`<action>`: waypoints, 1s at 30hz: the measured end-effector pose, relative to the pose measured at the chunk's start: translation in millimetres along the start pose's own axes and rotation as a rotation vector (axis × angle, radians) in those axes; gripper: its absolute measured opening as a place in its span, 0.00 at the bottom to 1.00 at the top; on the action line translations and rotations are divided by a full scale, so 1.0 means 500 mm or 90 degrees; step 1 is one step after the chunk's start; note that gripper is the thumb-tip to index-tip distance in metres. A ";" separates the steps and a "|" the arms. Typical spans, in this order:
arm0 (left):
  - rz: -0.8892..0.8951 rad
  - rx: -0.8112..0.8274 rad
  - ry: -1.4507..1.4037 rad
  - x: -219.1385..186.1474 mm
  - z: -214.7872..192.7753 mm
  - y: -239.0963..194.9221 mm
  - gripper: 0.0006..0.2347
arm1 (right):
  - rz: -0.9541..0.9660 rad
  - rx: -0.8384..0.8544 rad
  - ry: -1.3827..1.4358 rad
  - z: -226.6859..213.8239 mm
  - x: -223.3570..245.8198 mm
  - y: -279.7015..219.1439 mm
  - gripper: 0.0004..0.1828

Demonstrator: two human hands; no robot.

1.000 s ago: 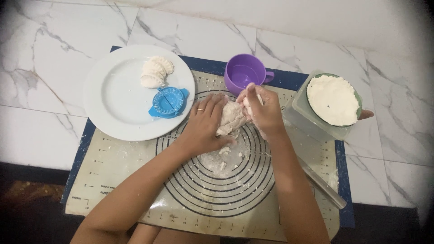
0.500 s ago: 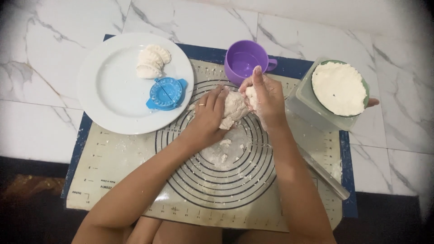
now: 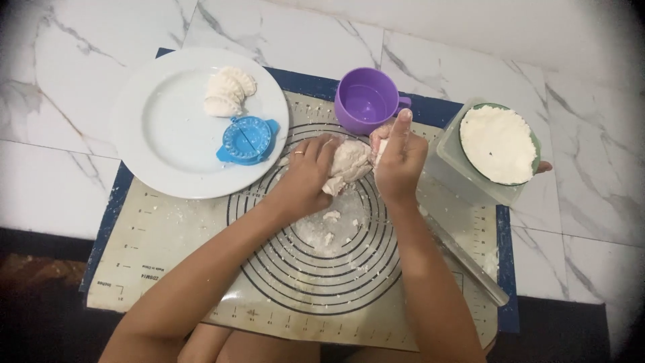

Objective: Rolling out dough with a rolling pin and using a plastic mold to prepare dumplings.

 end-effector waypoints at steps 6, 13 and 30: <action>0.005 -0.011 -0.020 0.018 -0.017 0.015 0.39 | -0.049 -0.060 0.019 -0.013 -0.023 -0.001 0.37; 0.055 0.009 0.019 0.010 -0.046 0.001 0.44 | -0.073 -0.052 0.034 -0.026 -0.059 0.001 0.38; 0.044 0.111 0.191 -0.015 0.004 -0.025 0.63 | -0.082 -0.014 0.005 -0.005 -0.002 0.003 0.35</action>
Point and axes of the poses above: each hand's wrist, its own y-axis towards the middle knuckle, its own z-axis out of the palm, x = y × z, the point moved 9 cm from there along y, towards the middle knuckle, and after that the axes turned 3 degrees about y, right-handed, at the moved point
